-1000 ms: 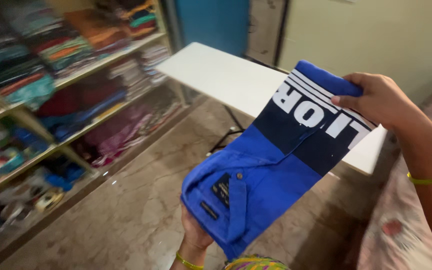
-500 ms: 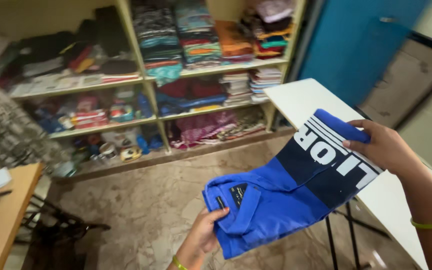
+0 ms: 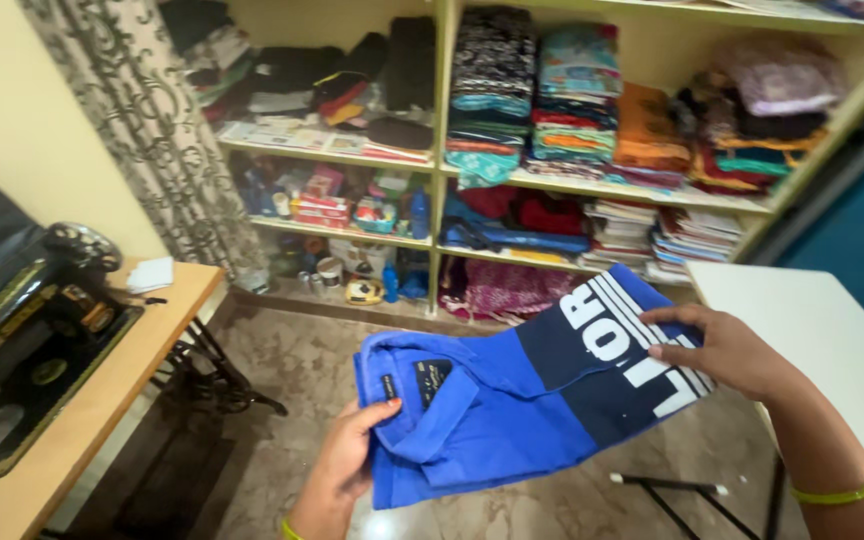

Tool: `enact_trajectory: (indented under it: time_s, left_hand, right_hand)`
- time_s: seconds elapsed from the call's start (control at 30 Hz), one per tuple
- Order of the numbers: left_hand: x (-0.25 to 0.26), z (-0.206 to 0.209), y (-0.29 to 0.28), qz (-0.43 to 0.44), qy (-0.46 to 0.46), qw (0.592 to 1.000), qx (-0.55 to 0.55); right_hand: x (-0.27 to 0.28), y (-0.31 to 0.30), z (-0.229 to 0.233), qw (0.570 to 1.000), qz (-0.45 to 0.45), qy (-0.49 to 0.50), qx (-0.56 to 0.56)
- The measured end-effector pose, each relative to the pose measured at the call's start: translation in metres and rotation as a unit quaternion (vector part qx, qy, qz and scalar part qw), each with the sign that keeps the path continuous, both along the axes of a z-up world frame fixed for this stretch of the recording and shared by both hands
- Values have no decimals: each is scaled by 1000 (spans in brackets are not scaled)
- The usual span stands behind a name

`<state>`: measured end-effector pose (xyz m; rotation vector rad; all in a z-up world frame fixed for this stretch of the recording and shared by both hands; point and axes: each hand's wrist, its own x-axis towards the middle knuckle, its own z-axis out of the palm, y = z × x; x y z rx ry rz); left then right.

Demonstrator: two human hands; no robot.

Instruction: The person picks up folded items of clothing from a table and places them onto a shelf in a closet.

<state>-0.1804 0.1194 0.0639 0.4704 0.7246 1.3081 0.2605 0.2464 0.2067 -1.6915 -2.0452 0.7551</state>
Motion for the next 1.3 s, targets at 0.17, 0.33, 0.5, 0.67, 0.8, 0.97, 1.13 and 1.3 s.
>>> enact_trajectory:
  time_s: [0.17,0.33,0.5,0.67,0.8,0.97,1.13,1.3]
  left_hand:
    - [-44,7,8,77,-24,996,34]
    - [-91,11,35,96,-34,992,73]
    - [-139,29,66,140,-14,984,106]
    - [-180,53,89,189,27,975,114]
    - [-212,57,114,222,55,964,139]
    - [-236,73,143,258,63,952,149]
    - [-255,92,177,289,60,945,141]
    - [-271,103,200,333,80,932,123]
  right_hand:
    - [-55,49,8,989,135,-20,60]
    - [-117,96,20,989,121,-26,80]
    - [-175,148,31,985,99,-58,126]
    - [-214,186,33,967,150,-24,205]
    - [-243,204,50,959,187,-17,210]
    - [-278,231,73,945,266,-30,185]
    - [-315,271,92,937,303,-21,173]
    - [-347,309,116,931,297,-49,205]
